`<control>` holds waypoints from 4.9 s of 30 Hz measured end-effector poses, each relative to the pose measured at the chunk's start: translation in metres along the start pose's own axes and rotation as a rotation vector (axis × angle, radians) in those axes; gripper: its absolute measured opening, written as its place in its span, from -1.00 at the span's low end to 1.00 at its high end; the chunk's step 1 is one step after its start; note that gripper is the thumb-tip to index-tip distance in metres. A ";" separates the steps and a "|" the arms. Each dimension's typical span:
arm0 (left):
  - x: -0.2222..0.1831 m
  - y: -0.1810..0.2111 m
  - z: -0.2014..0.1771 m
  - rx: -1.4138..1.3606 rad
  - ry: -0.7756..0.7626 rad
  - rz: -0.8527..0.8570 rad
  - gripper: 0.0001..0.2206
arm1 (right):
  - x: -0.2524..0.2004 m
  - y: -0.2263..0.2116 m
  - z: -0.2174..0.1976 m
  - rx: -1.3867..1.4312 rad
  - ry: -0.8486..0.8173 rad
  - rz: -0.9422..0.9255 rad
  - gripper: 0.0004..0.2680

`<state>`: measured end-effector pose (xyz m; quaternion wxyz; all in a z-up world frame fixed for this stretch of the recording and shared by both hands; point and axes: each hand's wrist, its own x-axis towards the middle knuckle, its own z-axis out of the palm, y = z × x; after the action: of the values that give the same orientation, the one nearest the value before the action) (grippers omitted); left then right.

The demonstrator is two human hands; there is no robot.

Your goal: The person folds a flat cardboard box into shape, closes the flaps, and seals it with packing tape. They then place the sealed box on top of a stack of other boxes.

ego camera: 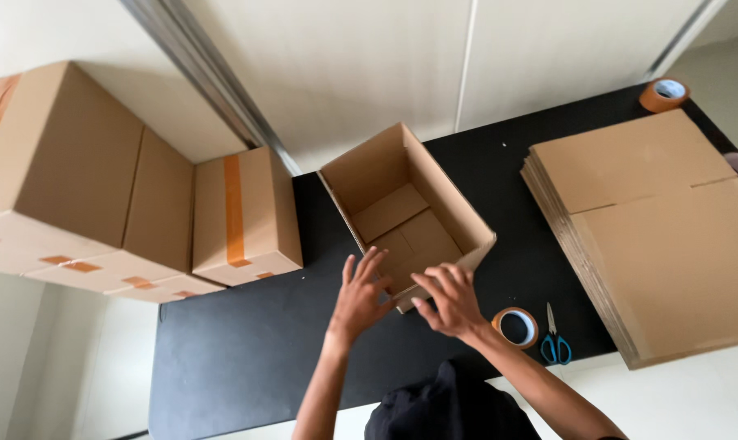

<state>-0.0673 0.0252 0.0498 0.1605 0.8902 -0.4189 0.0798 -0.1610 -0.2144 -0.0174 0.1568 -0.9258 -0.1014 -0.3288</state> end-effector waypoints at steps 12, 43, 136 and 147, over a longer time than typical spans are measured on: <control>-0.028 -0.058 -0.017 0.005 -0.063 -0.144 -0.60 | 0.075 0.031 -0.078 -0.060 -0.464 -0.120 -0.49; -0.019 0.045 0.051 0.150 0.064 -0.091 0.10 | 0.025 -0.038 -0.012 -0.354 -0.661 0.094 0.22; 0.052 0.100 0.061 -0.098 0.099 0.177 -0.14 | 0.089 0.177 -0.106 -0.507 -0.455 0.071 -0.78; 0.013 -0.002 -0.009 -0.227 0.153 -0.065 -0.47 | 0.014 0.090 -0.038 -0.297 -0.289 -0.276 -0.55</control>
<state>-0.0576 0.0201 0.0618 0.2941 0.8708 -0.3826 0.0942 -0.1462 -0.3101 -0.0010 -0.0437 -0.9534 -0.1988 -0.2225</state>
